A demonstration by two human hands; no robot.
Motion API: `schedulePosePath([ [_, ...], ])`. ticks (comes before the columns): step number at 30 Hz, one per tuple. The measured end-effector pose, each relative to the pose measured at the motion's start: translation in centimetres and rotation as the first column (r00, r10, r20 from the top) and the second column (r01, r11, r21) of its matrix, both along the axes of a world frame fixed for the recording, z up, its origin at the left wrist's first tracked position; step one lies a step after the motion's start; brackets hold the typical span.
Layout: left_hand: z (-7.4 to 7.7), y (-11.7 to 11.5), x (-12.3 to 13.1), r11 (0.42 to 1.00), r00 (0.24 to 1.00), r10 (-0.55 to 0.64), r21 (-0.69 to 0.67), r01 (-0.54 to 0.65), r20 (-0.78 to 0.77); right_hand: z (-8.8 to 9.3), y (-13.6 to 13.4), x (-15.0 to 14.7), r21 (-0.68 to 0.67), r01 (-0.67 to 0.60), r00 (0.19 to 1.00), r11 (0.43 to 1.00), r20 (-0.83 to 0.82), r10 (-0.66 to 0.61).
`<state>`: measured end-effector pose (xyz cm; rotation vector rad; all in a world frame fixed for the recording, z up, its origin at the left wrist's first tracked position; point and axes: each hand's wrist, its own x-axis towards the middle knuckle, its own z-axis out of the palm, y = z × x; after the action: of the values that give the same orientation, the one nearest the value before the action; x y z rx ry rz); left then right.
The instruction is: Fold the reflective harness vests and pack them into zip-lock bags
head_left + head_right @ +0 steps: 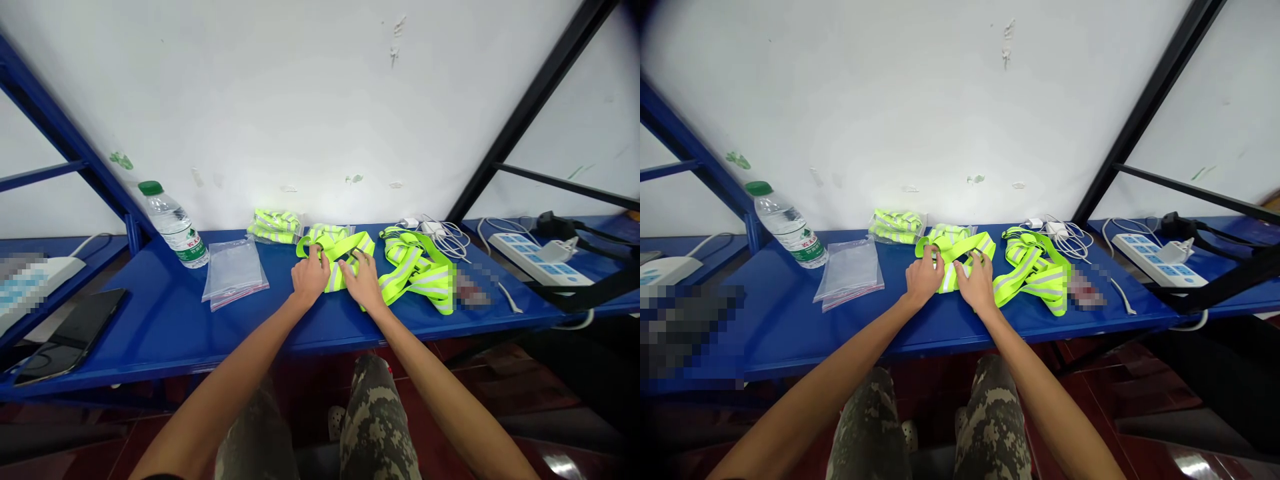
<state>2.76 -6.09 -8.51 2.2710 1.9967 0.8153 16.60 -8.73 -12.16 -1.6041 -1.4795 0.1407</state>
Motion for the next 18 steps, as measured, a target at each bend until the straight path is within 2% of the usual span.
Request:
schedulePosePath([
  [2,-0.3,0.3,-0.2,0.999,0.999,-0.042,0.006,0.042,0.007,-0.2,0.4,0.6,-0.033,0.060,0.981,0.998,-0.180,-0.065],
  [4,-0.6,0.7,-0.3,0.996,0.995,-0.094,0.010,0.094,0.031,-0.2,0.8,1.4,-0.087,0.059,0.935,0.994,-0.344,-0.086],
  [8,-1.0,1.2,-0.4,0.982,0.971,-0.189,-0.004,0.191,0.145,0.6,1.7,2.4,-0.181,0.029,0.786,0.983,-0.603,-0.134],
  [12,-0.9,1.3,-0.6,0.958,0.932,-0.265,-0.039,0.283,0.249,1.8,2.5,2.8,-0.275,0.015,0.688,0.961,-0.695,-0.209],
  [18,-1.0,1.2,-0.7,0.951,0.902,-0.278,-0.037,0.307,0.331,3.4,2.8,2.7,-0.221,-0.139,0.612,0.965,-0.785,-0.092],
])
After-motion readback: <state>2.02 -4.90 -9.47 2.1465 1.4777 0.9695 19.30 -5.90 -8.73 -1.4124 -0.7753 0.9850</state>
